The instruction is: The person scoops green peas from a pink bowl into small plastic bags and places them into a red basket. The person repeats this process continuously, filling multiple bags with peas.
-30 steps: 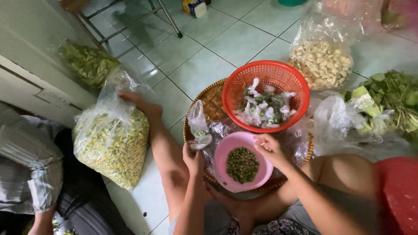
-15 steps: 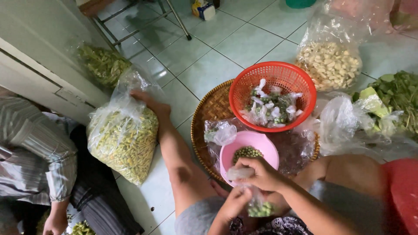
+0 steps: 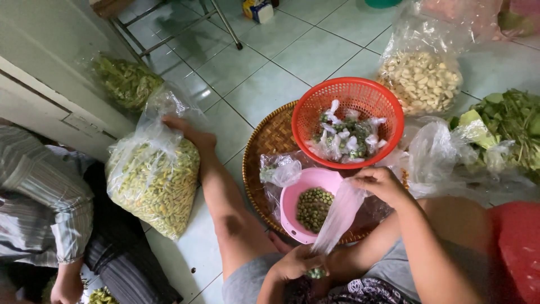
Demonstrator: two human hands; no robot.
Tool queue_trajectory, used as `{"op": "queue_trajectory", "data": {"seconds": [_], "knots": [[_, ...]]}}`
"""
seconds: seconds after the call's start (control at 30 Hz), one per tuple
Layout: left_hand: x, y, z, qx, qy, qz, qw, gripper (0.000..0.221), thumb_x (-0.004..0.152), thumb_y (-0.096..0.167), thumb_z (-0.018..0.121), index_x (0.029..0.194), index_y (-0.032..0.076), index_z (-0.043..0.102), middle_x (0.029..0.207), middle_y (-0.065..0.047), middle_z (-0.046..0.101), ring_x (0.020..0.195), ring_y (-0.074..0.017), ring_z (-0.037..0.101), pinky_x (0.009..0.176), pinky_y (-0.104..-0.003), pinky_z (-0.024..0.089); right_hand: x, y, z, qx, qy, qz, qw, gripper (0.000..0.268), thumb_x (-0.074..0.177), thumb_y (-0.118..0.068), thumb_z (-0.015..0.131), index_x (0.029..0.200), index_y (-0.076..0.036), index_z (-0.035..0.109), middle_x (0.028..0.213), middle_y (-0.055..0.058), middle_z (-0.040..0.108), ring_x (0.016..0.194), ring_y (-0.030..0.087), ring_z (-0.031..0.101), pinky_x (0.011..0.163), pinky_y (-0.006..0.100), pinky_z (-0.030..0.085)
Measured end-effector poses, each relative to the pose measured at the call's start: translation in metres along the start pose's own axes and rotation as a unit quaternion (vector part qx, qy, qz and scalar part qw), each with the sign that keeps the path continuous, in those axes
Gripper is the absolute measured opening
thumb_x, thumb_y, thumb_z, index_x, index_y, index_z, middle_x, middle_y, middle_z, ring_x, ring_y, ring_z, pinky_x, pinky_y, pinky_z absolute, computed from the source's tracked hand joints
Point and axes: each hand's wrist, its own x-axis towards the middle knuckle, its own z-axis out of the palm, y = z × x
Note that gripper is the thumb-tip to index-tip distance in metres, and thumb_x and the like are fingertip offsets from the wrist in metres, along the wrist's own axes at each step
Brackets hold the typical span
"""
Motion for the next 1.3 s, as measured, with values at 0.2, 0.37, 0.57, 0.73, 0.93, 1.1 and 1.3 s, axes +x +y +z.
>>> {"op": "queue_trajectory", "data": {"seconds": [0.2, 0.37, 0.57, 0.73, 0.93, 1.1, 1.3], "knots": [[0.001, 0.008, -0.002, 0.072, 0.057, -0.04, 0.995, 0.024, 0.109, 0.02, 0.05, 0.107, 0.009, 0.072, 0.103, -0.003, 0.072, 0.096, -0.0139, 0.065, 0.09, -0.027, 0.05, 0.002, 0.014, -0.007, 0.071, 0.08, 0.028, 0.994, 0.015, 0.087, -0.017, 0.078, 0.093, -0.003, 0.078, 0.065, 0.007, 0.066, 0.048, 0.011, 0.041, 0.046, 0.023, 0.031], [0.009, -0.012, -0.004, -0.013, 0.156, 0.023, 0.987, 0.018, 0.105, 0.02, 0.053, 0.091, 0.012, 0.063, 0.103, -0.009, 0.074, 0.098, -0.017, 0.063, 0.093, -0.028, 0.045, -0.002, -0.008, 0.022, 0.105, 0.24, -0.05, 0.964, 0.023, 0.106, -0.024, 0.057, 0.116, -0.009, 0.071, 0.1, 0.005, 0.073, 0.077, 0.016, 0.068, 0.071, 0.025, 0.055], [0.012, -0.018, -0.004, -0.012, 0.157, 0.03, 0.987, 0.025, 0.109, 0.024, 0.052, 0.092, 0.012, 0.065, 0.1, -0.005, 0.071, 0.101, -0.0165, 0.066, 0.098, -0.029, 0.047, 0.001, 0.003, 0.053, -0.197, 0.006, -0.09, 0.976, 0.036, 0.098, -0.036, 0.06, 0.067, -0.016, 0.057, 0.06, -0.006, 0.052, 0.057, 0.008, 0.047, 0.056, 0.027, 0.034], [0.013, -0.029, -0.006, -0.034, 0.165, 0.027, 0.985, 0.039, 0.109, 0.042, 0.045, 0.09, 0.012, 0.061, 0.098, -0.008, 0.071, 0.092, -0.0175, 0.064, 0.086, -0.029, 0.048, 0.002, 0.013, 0.071, -0.067, 0.108, -0.173, 0.977, 0.068, 0.09, -0.042, 0.065, 0.147, -0.015, 0.04, 0.123, 0.01, 0.053, 0.093, 0.019, 0.059, 0.069, 0.026, 0.053], [0.012, -0.015, 0.001, 0.012, 0.192, 0.008, 0.981, 0.041, 0.108, 0.044, 0.044, 0.086, 0.014, 0.06, 0.095, -0.006, 0.072, 0.092, -0.016, 0.064, 0.088, -0.029, 0.048, -0.008, -0.011, 0.073, -0.115, 0.187, -0.296, 0.93, 0.054, 0.084, -0.036, 0.076, 0.125, -0.009, 0.055, 0.123, 0.01, 0.053, 0.104, 0.02, 0.057, 0.085, 0.029, 0.048], [0.01, -0.011, 0.01, 0.087, 0.266, -0.007, 0.96, 0.04, 0.106, 0.041, 0.05, 0.089, 0.012, 0.071, 0.083, 0.0, 0.068, 0.078, -0.0113, 0.059, 0.075, -0.025, 0.047, -0.009, -0.023, 0.062, -0.215, 0.253, -0.335, 0.882, 0.037, 0.089, -0.036, 0.072, 0.111, -0.009, 0.061, 0.119, 0.01, 0.054, 0.117, 0.027, 0.052, 0.101, 0.04, 0.044], [0.007, 0.031, 0.031, 0.23, 0.295, 0.012, 0.927, 0.035, 0.095, 0.018, 0.053, 0.125, 0.006, 0.066, 0.122, -0.014, 0.07, 0.116, -0.0266, 0.065, 0.102, -0.035, 0.047, 0.004, 0.019, 0.059, -0.312, 0.219, -0.26, 0.887, 0.038, 0.088, -0.043, 0.073, 0.111, -0.013, 0.068, 0.109, 0.005, 0.067, 0.101, 0.027, 0.062, 0.083, 0.039, 0.05]]}}
